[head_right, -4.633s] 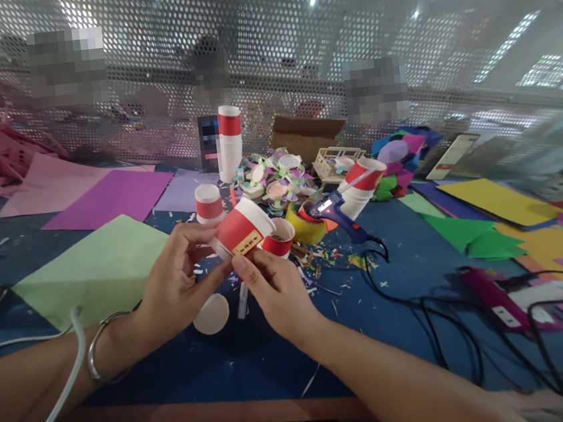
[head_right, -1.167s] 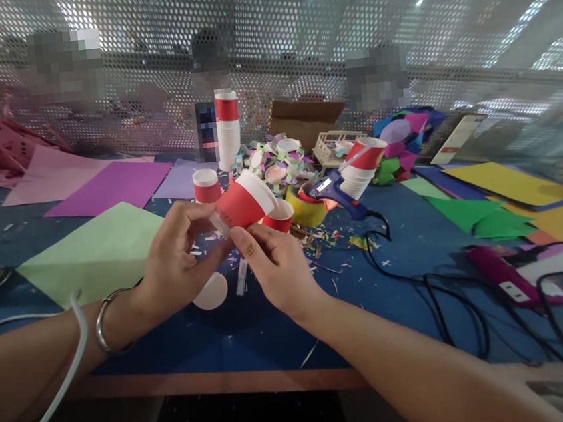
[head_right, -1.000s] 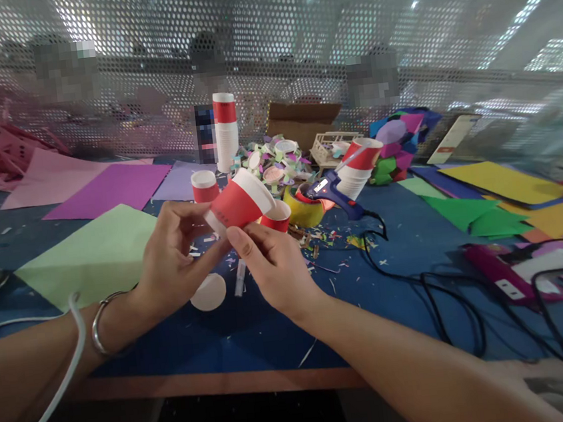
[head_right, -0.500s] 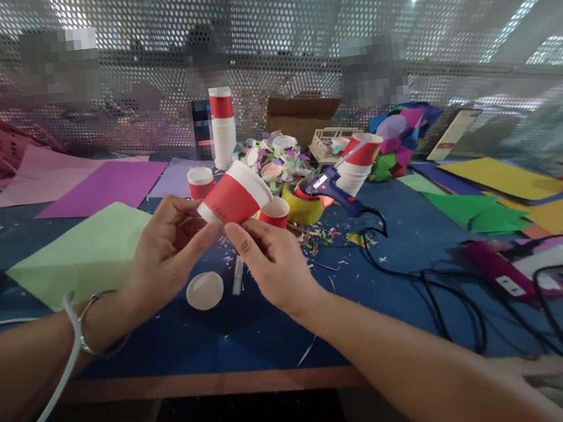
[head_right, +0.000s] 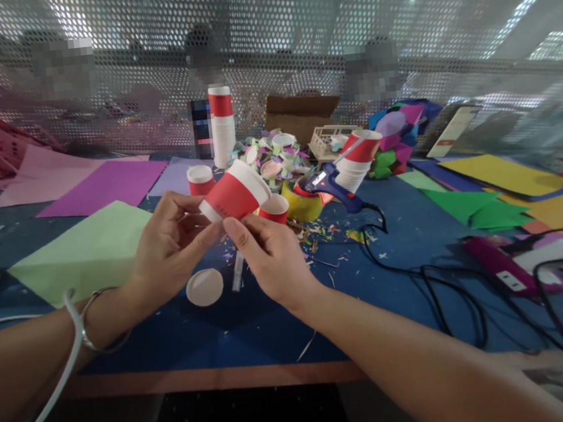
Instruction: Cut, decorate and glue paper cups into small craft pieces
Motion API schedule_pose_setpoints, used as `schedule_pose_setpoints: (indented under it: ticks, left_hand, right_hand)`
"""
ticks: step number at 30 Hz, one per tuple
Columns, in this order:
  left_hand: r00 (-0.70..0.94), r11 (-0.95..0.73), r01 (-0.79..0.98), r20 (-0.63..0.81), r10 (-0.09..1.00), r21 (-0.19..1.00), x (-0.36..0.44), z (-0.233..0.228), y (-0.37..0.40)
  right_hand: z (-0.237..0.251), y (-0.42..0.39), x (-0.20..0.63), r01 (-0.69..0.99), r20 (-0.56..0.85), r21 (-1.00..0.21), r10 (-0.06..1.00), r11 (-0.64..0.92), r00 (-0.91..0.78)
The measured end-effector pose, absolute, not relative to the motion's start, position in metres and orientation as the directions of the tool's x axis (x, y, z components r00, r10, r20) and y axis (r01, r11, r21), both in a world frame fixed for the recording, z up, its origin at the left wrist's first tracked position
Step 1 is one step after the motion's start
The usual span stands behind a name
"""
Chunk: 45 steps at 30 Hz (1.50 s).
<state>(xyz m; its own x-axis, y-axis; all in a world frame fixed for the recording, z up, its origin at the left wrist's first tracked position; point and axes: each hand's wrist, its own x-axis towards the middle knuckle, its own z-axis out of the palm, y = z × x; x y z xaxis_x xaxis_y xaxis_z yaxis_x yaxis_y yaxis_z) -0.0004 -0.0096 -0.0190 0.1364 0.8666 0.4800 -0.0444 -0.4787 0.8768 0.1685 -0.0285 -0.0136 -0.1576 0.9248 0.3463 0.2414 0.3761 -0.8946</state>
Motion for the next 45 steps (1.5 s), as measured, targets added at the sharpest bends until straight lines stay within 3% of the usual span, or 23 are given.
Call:
schedule_pose_setpoints:
  ticks: [18, 26, 29, 45]
  left_hand:
    - [0.137, -0.666, 0.172, 0.652, 0.746, 0.726, -0.0046, -0.0247, -0.0154]
    - [0.111, -0.475, -0.141, 0.491, 0.864, 0.869, 0.0017, -0.0189, -0.0111]
    - [0.124, -0.421, -0.185, 0.446, 0.886, 0.888, 0.0029, -0.0176, -0.0102]
    - [0.132, -0.545, -0.004, 0.540, 0.831, 0.839, 0.0001, -0.0198, -0.0135]
  right_hand:
    - [-0.0190, -0.0326, 0.1681, 0.131, 0.307, -0.932, 0.930, 0.336, -0.200]
    - [-0.0108, -0.0310, 0.1675, 0.122, 0.342, -0.923, 0.922, 0.366, -0.181]
    - [-0.0110, -0.0302, 0.1683, 0.153, 0.339, -0.918, 0.924, 0.366, -0.178]
    - [-0.0159, -0.0311, 0.1671, 0.109, 0.335, -0.927, 0.923, 0.359, -0.191]
